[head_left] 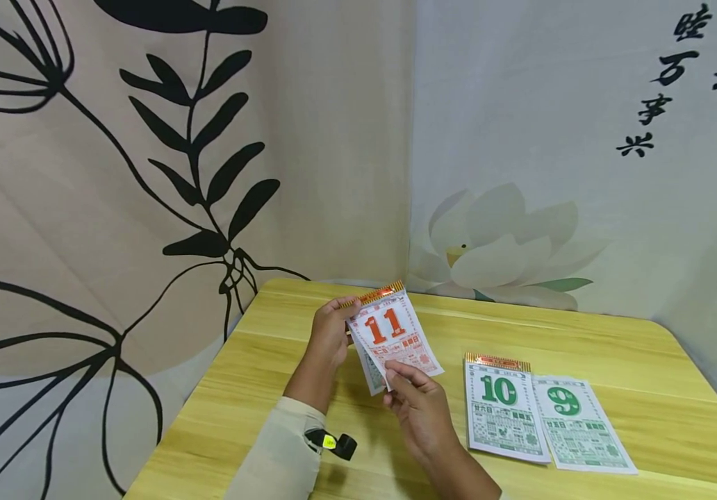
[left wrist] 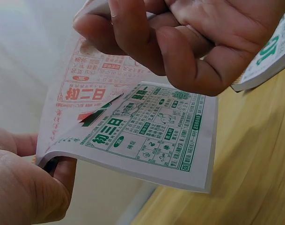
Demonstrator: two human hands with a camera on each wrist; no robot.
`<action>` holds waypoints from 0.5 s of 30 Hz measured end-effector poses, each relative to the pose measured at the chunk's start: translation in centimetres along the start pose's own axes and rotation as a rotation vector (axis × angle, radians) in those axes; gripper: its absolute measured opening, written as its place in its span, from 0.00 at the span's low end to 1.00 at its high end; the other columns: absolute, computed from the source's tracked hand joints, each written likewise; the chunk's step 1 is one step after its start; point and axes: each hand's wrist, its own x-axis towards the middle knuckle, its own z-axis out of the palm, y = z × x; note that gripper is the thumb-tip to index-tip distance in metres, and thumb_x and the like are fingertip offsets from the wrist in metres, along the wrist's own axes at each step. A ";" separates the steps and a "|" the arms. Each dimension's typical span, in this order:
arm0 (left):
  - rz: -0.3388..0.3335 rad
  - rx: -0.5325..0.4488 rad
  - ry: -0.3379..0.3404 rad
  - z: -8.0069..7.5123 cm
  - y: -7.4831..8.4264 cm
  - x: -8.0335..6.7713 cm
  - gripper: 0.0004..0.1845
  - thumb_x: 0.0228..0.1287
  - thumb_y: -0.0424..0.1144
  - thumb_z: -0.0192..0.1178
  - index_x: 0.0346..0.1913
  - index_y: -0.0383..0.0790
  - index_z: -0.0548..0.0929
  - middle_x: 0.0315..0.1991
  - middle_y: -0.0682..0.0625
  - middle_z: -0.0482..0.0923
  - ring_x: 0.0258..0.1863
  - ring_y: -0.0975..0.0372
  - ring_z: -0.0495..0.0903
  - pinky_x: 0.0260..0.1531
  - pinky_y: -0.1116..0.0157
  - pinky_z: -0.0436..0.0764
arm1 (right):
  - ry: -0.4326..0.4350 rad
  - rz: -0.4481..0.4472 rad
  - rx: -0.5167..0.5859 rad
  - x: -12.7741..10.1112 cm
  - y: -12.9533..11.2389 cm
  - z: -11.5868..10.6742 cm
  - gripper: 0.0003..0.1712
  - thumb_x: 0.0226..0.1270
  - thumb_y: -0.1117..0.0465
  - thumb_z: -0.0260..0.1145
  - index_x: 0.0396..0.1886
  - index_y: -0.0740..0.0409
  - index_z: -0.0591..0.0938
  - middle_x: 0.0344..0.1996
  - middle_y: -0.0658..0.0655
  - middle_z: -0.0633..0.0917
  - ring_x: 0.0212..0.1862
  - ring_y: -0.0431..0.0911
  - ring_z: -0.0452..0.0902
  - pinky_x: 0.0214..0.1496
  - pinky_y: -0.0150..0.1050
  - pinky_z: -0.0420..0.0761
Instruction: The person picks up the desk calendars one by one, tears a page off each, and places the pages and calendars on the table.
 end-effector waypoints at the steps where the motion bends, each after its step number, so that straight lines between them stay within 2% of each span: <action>1: 0.000 0.001 -0.002 0.0 0.0 0.0 0.08 0.79 0.37 0.66 0.52 0.36 0.84 0.42 0.47 0.85 0.36 0.59 0.87 0.30 0.65 0.89 | 0.006 -0.002 0.001 0.0 0.0 0.0 0.13 0.77 0.68 0.69 0.43 0.47 0.94 0.40 0.49 0.86 0.33 0.38 0.80 0.39 0.28 0.83; 15: -0.018 0.007 0.002 0.0 0.0 0.1 0.10 0.80 0.36 0.65 0.57 0.35 0.85 0.47 0.43 0.84 0.38 0.57 0.88 0.32 0.64 0.90 | 0.037 -0.004 -0.014 0.0 -0.6 0.2 0.13 0.78 0.69 0.68 0.44 0.49 0.94 0.41 0.49 0.86 0.34 0.37 0.80 0.40 0.27 0.83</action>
